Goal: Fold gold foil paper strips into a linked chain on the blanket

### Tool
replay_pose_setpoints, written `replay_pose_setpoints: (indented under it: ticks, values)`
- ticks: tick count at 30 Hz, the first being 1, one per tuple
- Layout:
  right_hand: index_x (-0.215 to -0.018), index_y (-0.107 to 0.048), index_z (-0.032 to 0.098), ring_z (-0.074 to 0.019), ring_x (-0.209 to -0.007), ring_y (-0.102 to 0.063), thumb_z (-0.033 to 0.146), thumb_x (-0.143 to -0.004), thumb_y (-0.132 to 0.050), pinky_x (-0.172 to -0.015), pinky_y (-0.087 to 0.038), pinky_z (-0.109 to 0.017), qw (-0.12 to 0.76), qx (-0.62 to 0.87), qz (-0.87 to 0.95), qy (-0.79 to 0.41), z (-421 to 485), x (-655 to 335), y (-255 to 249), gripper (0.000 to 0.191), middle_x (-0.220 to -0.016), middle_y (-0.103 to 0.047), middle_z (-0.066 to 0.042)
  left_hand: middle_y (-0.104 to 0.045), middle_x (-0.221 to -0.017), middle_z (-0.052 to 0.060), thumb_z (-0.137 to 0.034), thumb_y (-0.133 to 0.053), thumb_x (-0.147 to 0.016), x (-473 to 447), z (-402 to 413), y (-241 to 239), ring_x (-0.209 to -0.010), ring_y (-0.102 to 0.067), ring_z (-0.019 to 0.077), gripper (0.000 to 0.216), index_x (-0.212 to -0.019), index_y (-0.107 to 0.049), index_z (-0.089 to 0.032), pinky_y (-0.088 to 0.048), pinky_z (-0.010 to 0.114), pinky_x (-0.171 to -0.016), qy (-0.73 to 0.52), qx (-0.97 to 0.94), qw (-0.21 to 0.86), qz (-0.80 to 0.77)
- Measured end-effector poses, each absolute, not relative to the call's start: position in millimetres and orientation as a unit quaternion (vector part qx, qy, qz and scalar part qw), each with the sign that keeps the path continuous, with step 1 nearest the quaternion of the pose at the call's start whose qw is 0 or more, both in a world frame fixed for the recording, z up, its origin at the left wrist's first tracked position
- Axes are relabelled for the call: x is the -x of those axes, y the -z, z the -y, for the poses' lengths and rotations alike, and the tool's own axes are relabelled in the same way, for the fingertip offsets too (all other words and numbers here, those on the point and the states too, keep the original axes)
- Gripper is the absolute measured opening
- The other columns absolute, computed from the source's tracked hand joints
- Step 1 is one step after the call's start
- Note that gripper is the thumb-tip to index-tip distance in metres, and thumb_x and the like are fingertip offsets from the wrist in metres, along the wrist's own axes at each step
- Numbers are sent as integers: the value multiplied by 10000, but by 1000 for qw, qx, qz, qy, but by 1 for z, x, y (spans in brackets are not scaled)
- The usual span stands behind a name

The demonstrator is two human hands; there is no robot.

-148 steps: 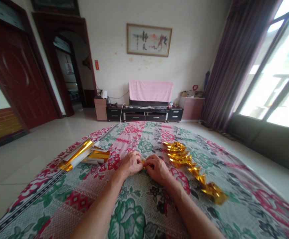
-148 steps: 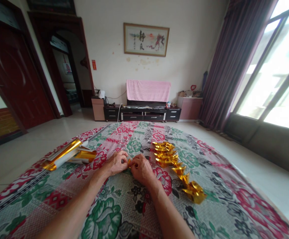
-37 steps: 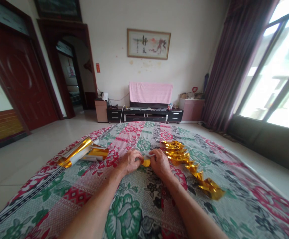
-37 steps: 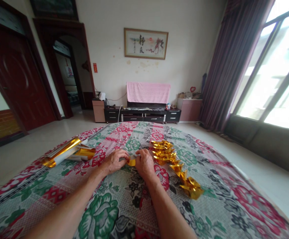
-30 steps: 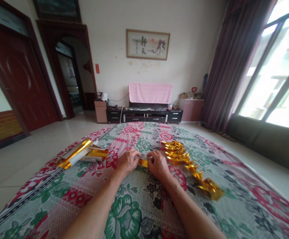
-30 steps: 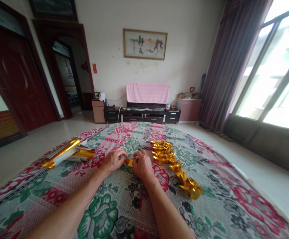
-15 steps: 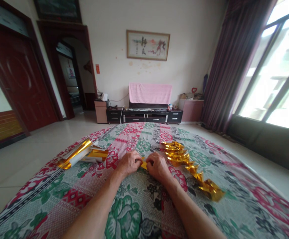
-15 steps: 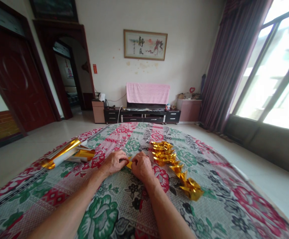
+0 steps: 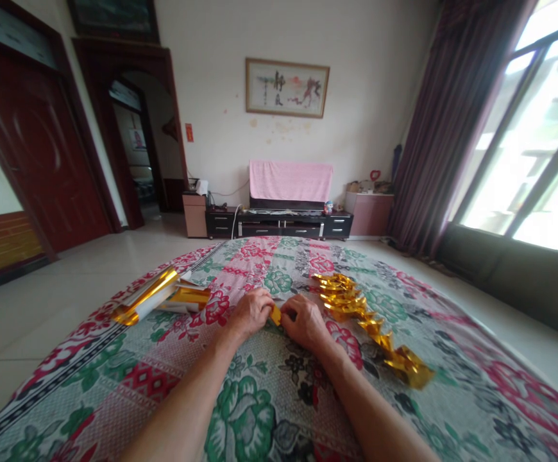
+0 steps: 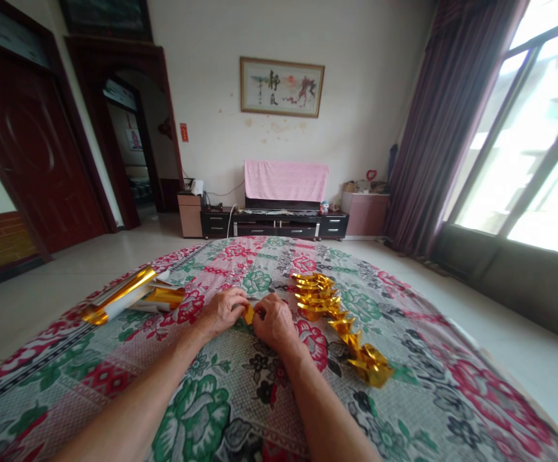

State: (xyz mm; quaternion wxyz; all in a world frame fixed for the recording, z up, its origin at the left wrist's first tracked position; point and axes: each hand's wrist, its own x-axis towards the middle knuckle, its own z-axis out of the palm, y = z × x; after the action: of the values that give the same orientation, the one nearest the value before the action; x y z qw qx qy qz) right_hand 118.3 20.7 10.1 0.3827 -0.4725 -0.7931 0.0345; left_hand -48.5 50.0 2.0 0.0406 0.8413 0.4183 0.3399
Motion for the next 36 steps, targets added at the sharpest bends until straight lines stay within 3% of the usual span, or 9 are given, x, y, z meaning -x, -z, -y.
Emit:
replay_pose_setpoints:
  ticks: [9,16,28,36]
  values:
    - [-674,-648,180,-124,-743,-557,121,-734,-508,-693,-424,-214,375,431,819,-56,-22,-121,-9,163,-744,-611,-28,-626,-816,44,-86,-473,-723,49,-48,-7,-812,-569,152,229,-714,-681,-180,-449,256,-765,-315,-857,33,-407]
    - [-729,-686,194,-137,-805,-575,107,-661,-563,-757,-432,-233,348,391,847,-98,-20,-130,-19,166,-817,-653,-20,-635,-833,33,-143,-538,-696,54,-45,-12,-810,-576,139,157,-715,-687,-191,-453,242,-796,-316,-858,111,-391]
    - [-654,-654,187,-133,-727,-555,107,-682,-538,-679,-412,-216,367,439,817,-71,-21,-122,-12,144,-697,-632,-14,-607,-814,38,-130,-562,-614,47,-42,-14,-819,-566,158,132,-673,-668,-181,-453,256,-770,-289,-839,109,-448]
    - [-693,-668,193,-143,-765,-558,101,-671,-531,-716,-416,-229,360,424,827,-83,-24,-125,-13,166,-725,-647,-14,-594,-885,34,-236,-635,-602,52,-41,-17,-807,-561,148,134,-722,-663,-183,-452,242,-780,-279,-843,145,-435]
